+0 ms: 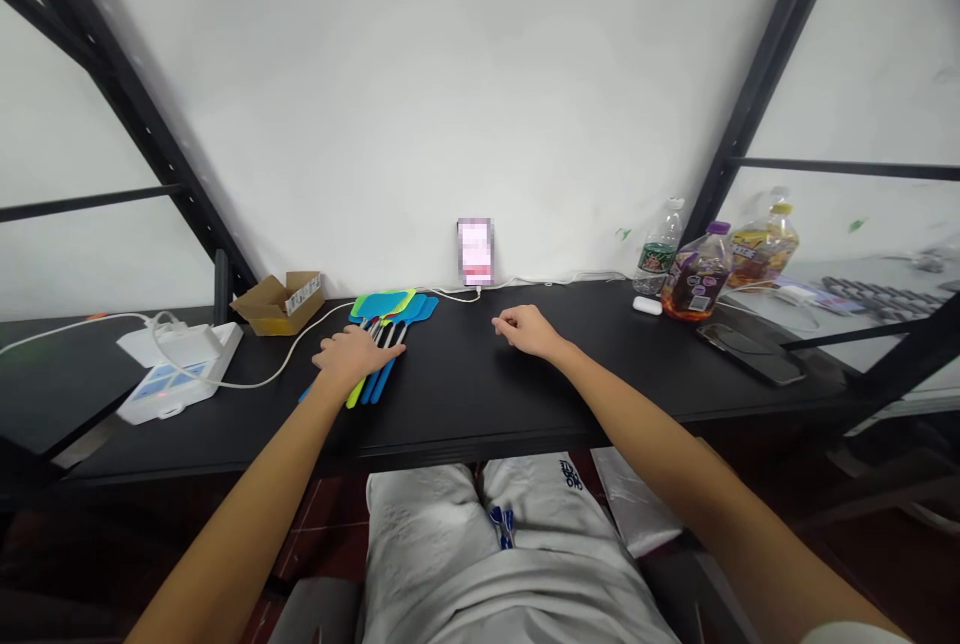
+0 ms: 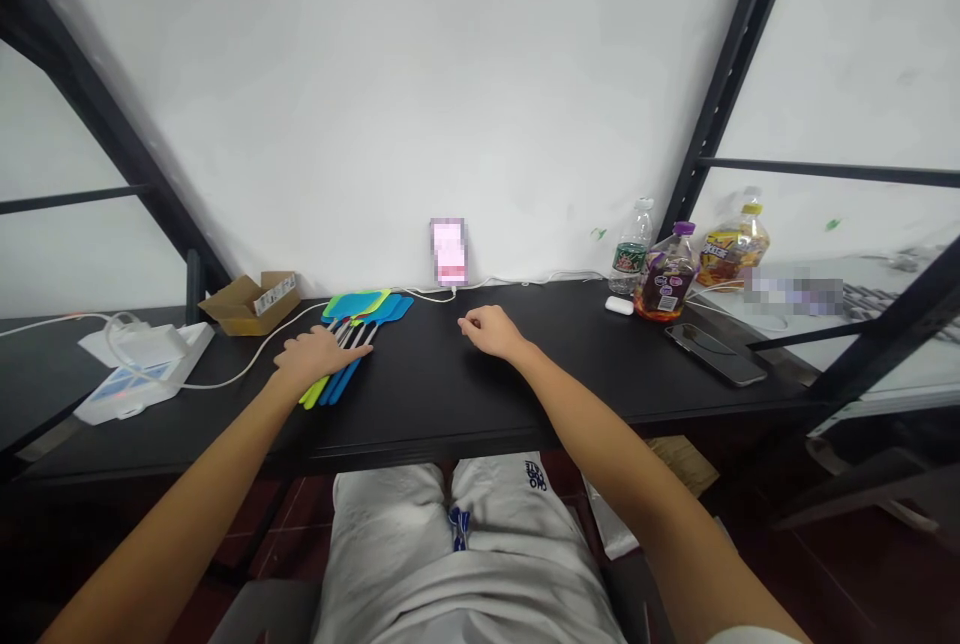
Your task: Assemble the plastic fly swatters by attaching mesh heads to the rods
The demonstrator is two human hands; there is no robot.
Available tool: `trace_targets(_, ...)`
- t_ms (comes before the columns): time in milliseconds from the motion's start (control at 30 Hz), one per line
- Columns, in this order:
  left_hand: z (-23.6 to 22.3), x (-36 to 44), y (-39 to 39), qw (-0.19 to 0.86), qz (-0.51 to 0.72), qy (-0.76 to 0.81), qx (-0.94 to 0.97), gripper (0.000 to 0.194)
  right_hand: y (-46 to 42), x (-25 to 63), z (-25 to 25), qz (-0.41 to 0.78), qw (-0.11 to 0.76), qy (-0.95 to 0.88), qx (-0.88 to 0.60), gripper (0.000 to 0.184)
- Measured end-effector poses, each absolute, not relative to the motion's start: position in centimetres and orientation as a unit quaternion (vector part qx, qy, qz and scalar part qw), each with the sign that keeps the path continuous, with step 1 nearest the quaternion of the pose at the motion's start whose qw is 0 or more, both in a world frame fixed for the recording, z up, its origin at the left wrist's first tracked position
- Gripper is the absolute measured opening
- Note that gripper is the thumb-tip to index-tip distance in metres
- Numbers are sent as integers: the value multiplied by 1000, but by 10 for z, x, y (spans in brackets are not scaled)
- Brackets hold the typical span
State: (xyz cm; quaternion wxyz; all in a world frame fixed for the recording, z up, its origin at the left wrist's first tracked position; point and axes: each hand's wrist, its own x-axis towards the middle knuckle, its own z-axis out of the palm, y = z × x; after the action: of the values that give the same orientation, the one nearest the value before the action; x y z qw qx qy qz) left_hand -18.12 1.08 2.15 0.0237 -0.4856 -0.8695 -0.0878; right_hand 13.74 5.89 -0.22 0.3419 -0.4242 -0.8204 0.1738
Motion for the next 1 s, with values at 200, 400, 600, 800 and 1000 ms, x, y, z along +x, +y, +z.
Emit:
trace_targets(200,28,-191,17,-6,-55,-851,-522,100,59,137,-2,169,338,-825,-420,35)
trace_targets(400,42,-196,22,-27,-21,-821,-571,69,57,137,-1,172,336,-826,-418,34)
trace_targets(600,43,-202,40,-46,30,-820,-570,71,57,137,-1,169,334,-828,-417,33)
trace_targets(800,39,-210,53,-55,41,-817,-572,67,56,137,1,163,333,-830,-417,33)
trace_targets(1000,37,-207,52,-29,14,-830,-557,73,56,138,0,160,330,-833,-415,33)
